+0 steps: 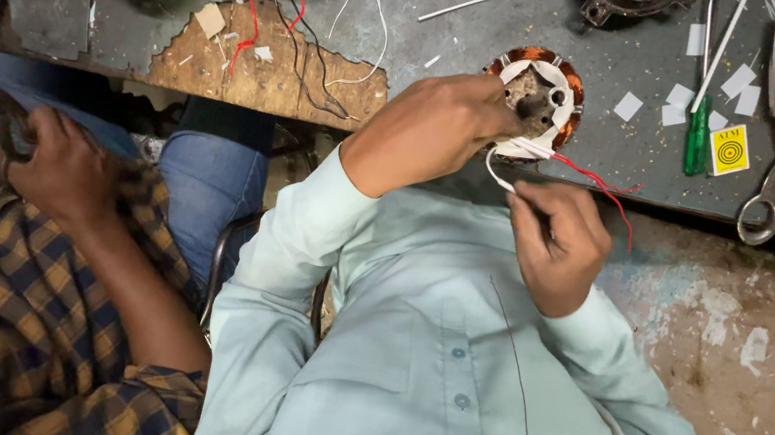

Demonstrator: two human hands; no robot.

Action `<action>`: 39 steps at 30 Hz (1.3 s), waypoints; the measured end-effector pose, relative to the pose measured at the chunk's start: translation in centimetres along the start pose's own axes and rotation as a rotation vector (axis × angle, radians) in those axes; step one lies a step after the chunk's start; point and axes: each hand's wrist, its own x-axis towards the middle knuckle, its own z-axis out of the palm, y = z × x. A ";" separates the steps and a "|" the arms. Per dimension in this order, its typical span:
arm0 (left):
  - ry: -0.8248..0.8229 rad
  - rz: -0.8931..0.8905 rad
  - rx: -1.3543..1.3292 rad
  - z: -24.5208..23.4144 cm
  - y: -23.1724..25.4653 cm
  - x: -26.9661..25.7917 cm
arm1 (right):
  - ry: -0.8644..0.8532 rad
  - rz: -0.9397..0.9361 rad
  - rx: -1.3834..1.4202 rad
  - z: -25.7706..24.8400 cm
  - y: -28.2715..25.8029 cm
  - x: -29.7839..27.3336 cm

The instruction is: The person works at a cluttered workbench, handling a circular electrical component with copper windings. They use scissors to cut a white plastic strip, then insert and adjust wires within the component. The person also uses tape and handles red wire from a spool, manipulating the component and tools throughout.

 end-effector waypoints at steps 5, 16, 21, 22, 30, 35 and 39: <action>-0.021 -0.016 -0.004 -0.3 0.0 -0.1 | 0.026 -0.148 -0.281 -0.6 -1.3 2.7; -0.080 -0.012 -0.034 -0.4 -0.7 0.3 | -0.063 -0.186 -0.456 -1.2 -1.9 4.7; -0.047 0.011 -0.023 -0.3 -0.9 0.4 | -0.090 -0.208 -0.474 -1.4 -2.1 5.3; -0.051 0.013 -0.029 -0.3 -1.0 0.4 | -0.096 -0.206 -0.482 -1.4 -2.1 5.4; -0.098 -0.034 -0.074 -0.3 -1.5 0.5 | -0.166 -0.207 -0.438 -1.5 -2.0 6.3; -0.111 -0.041 -0.087 -0.7 -1.3 0.7 | -0.206 -0.146 -0.308 -3.3 -1.3 6.4; -0.117 -0.033 -0.076 -0.9 -0.9 0.5 | -0.231 -0.067 -0.206 -4.2 -0.5 6.4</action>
